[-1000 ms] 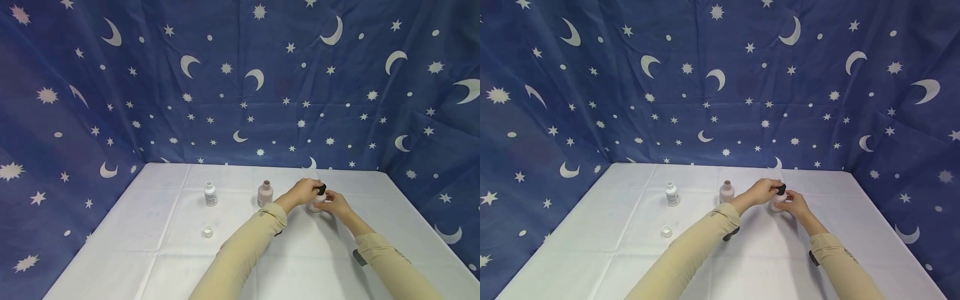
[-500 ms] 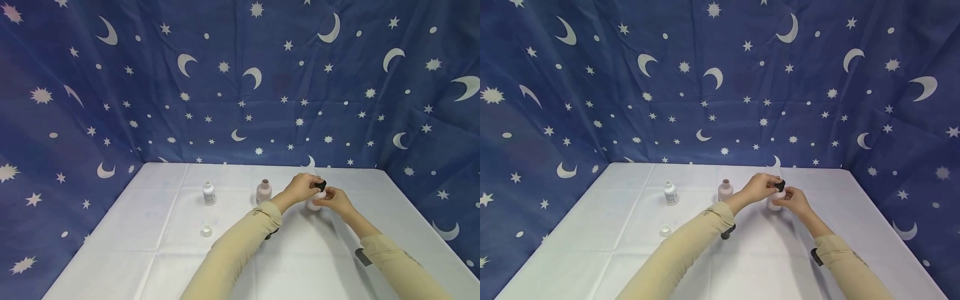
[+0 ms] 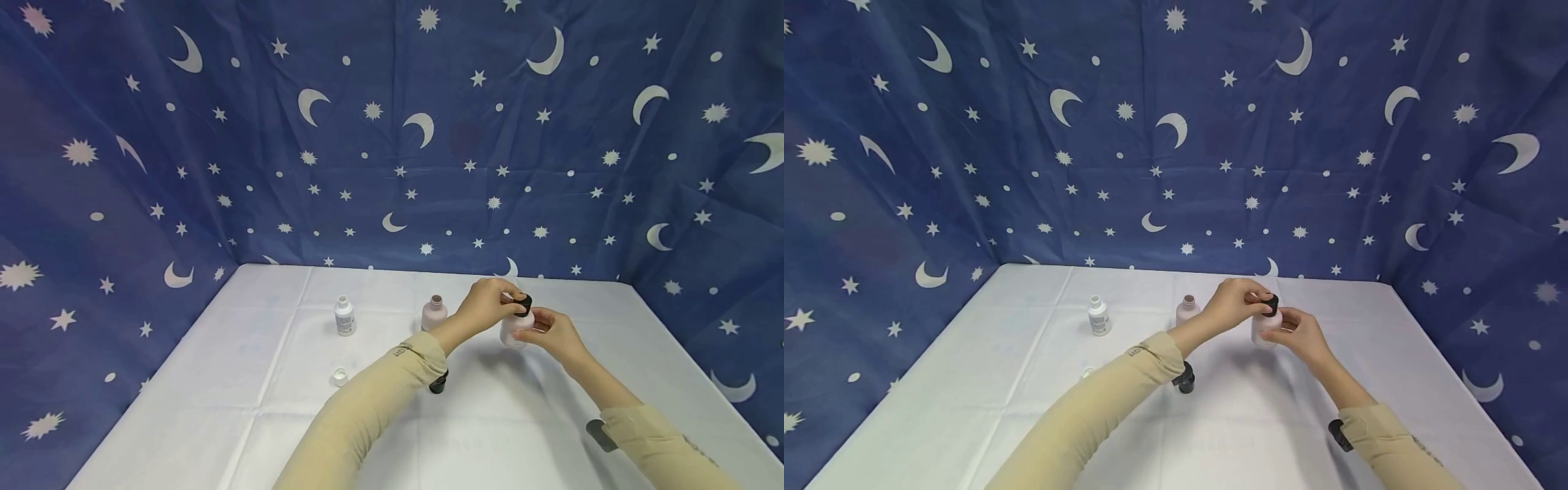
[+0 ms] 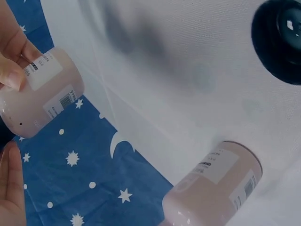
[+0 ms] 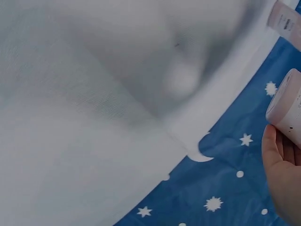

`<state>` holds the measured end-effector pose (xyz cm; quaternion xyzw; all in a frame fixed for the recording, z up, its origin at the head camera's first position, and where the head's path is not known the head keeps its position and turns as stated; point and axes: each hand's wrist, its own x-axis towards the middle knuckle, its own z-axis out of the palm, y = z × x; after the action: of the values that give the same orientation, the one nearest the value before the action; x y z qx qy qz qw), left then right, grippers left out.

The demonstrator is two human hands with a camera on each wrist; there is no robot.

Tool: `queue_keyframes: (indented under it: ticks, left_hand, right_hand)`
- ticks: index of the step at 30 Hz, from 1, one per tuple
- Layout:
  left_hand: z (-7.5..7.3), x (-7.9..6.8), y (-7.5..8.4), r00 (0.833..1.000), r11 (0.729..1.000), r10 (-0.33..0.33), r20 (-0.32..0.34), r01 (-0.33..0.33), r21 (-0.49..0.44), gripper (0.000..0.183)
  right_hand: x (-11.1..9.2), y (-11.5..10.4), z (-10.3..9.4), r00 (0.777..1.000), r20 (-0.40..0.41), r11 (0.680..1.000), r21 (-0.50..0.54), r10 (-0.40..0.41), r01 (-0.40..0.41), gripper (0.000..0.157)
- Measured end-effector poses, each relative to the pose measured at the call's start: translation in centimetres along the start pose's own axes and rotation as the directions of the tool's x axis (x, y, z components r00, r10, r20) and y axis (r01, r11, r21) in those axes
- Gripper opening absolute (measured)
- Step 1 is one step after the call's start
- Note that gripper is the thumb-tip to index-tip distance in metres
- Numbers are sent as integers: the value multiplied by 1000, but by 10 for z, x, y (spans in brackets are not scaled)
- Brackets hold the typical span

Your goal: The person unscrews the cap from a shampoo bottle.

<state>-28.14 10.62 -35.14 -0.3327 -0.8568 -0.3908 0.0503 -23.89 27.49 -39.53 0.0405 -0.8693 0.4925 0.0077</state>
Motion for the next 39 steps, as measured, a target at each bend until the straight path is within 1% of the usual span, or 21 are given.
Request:
queue_keyframes:
  ticks: [4,7,11,14,17,21,25,29,34,36,39]
  left_hand:
    - [-6,-9,0,1000,999,24,-19,-24,-47,21]
    - [-12,-14,3,998,996,44,-38,-47,-74,21]
    - [-21,-20,10,996,994,62,-69,-67,-86,19]
    - [-27,-26,14,993,993,79,-85,-86,-80,16]
    - [-33,-32,15,991,989,93,-98,-104,-107,16]
    - [-41,-40,15,991,979,82,-109,-101,-179,18]
    - [-50,-48,16,990,970,80,-116,-104,-219,21]
    - [-61,-56,17,991,957,98,-95,-120,-263,19]
    - [-78,-65,20,993,942,102,-56,-115,-315,15]
    - [-84,-69,22,993,940,99,-56,-112,-323,16]
    - [-91,-74,22,993,935,92,-71,-111,-337,18]
  right_hand:
    - [-5,-5,2,1000,-4,1000,-19,-14,14,64]
    - [-8,-10,3,999,-14,998,-20,-52,51,63]
    - [-13,-20,2,993,-23,993,-13,-114,114,61]
    - [-18,-30,2,991,-28,991,-27,-131,131,60]
    - [-23,-39,5,990,-36,990,-44,-139,137,60]
    - [-28,-48,11,988,-46,987,-68,-150,147,59]
    - [-32,-56,14,984,-51,983,-77,-172,168,57]
    - [-36,-61,18,973,-49,972,-65,-227,224,54]
    - [-43,-70,22,948,-48,947,-75,-315,311,51]
    - [-45,-75,24,940,-48,940,-74,-337,333,50]
    - [-49,-82,27,935,-41,935,-64,-352,349,50]
